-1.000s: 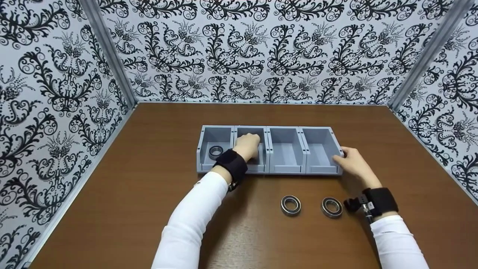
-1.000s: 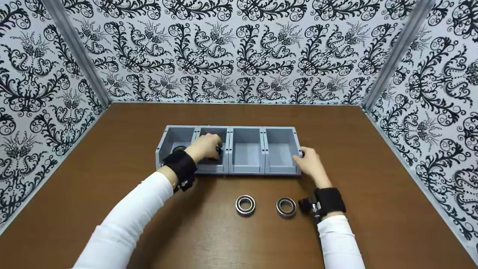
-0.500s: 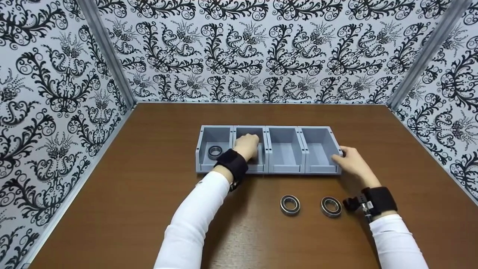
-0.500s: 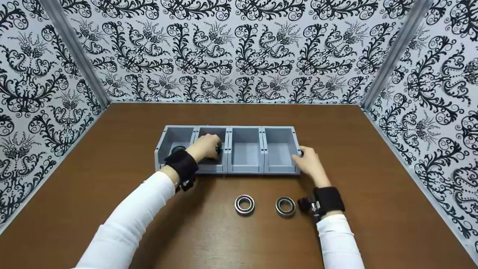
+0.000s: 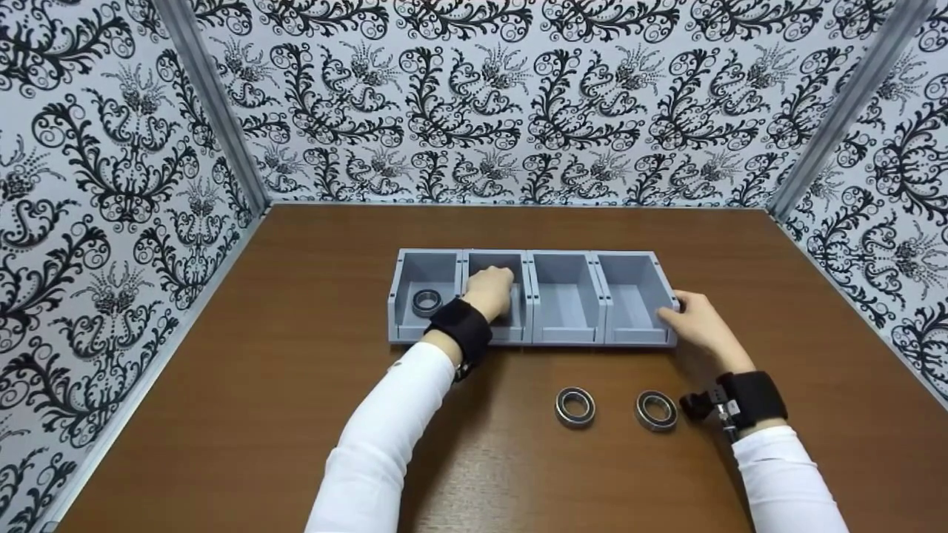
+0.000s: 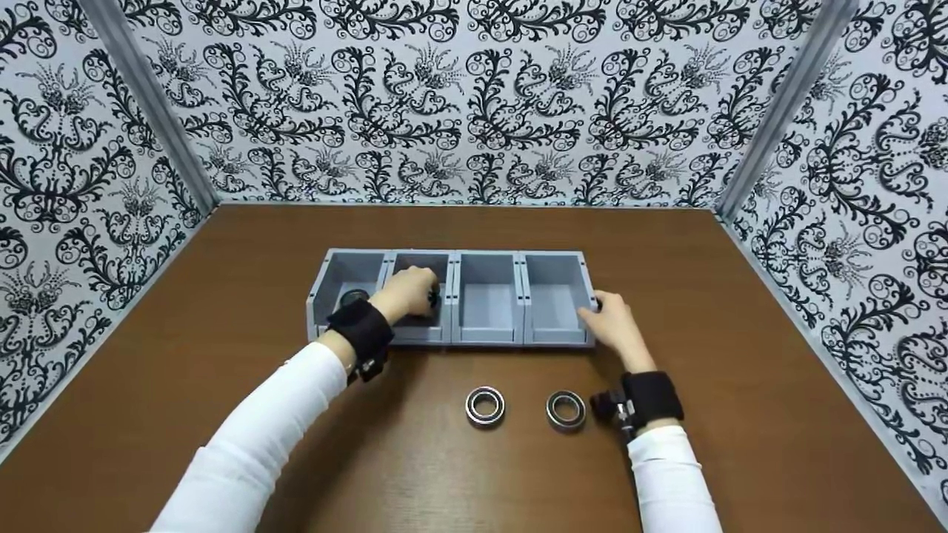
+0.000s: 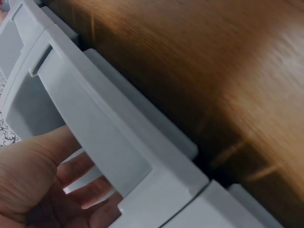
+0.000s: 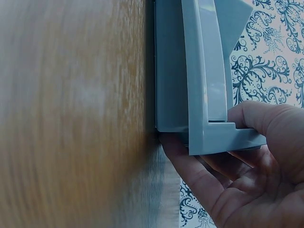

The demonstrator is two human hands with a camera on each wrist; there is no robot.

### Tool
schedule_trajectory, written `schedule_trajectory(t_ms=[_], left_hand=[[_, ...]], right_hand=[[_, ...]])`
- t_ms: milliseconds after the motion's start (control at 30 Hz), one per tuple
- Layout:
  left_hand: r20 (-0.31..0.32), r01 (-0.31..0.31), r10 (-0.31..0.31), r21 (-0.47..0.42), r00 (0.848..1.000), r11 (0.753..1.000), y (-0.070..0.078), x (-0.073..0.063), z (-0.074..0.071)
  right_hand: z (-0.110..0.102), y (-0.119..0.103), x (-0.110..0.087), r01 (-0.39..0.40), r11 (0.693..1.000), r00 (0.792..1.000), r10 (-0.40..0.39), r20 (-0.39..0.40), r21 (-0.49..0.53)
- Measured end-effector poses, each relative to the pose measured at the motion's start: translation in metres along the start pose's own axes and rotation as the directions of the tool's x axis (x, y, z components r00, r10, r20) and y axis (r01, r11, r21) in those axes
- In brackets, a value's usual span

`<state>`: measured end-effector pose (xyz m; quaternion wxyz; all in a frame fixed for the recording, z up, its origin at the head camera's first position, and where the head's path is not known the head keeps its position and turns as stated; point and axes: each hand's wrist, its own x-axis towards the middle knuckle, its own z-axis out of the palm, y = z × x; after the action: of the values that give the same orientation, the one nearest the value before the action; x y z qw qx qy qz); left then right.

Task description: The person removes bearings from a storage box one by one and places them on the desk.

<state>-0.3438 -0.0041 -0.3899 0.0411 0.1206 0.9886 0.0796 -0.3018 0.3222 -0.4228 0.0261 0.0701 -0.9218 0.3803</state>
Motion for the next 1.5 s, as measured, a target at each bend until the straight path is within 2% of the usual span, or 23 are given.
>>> schedule_trajectory(t_ms=[433, 467, 533, 667, 733, 900, 1500], left_hand=[[0.011, -0.006, 0.006, -0.001, 1.000, 1.000, -0.003, 0.010, 0.006], [-0.014, -0.016, 0.016, 0.001, 1.000, 1.000, -0.006, 0.015, 0.012], [-0.020, -0.019, 0.019, 0.000, 1.000, 1.000, -0.006, 0.017, 0.013], [-0.030, -0.027, 0.027, -0.004, 0.999, 1.000, -0.006, 0.013, 0.010], [-0.002, -0.019, 0.019, -0.007, 1.000, 1.000, -0.003, 0.005, 0.003], [-0.010, -0.016, 0.016, -0.008, 1.000, 1.000, -0.001, 0.000, 0.000], [-0.043, -0.041, 0.039, -0.030, 0.998, 0.999, -0.003, -0.003, -0.008]], right_hand=[[0.000, -0.002, 0.000, -0.002, 1.000, 1.000, 0.002, -0.007, 0.003], [0.000, -0.002, 0.000, 0.000, 1.000, 1.000, 0.000, -0.007, 0.004], [0.001, -0.002, 0.000, 0.000, 1.000, 1.000, 0.000, -0.007, 0.005], [0.001, -0.002, 0.000, -0.005, 1.000, 1.000, 0.005, -0.006, 0.002], [0.001, -0.002, 0.000, -0.007, 1.000, 1.000, 0.007, -0.006, 0.004], [0.001, -0.001, -0.001, -0.013, 1.000, 1.000, 0.013, -0.015, -0.007], [0.000, 0.000, -0.001, -0.009, 1.000, 1.000, 0.009, -0.009, 0.024]])
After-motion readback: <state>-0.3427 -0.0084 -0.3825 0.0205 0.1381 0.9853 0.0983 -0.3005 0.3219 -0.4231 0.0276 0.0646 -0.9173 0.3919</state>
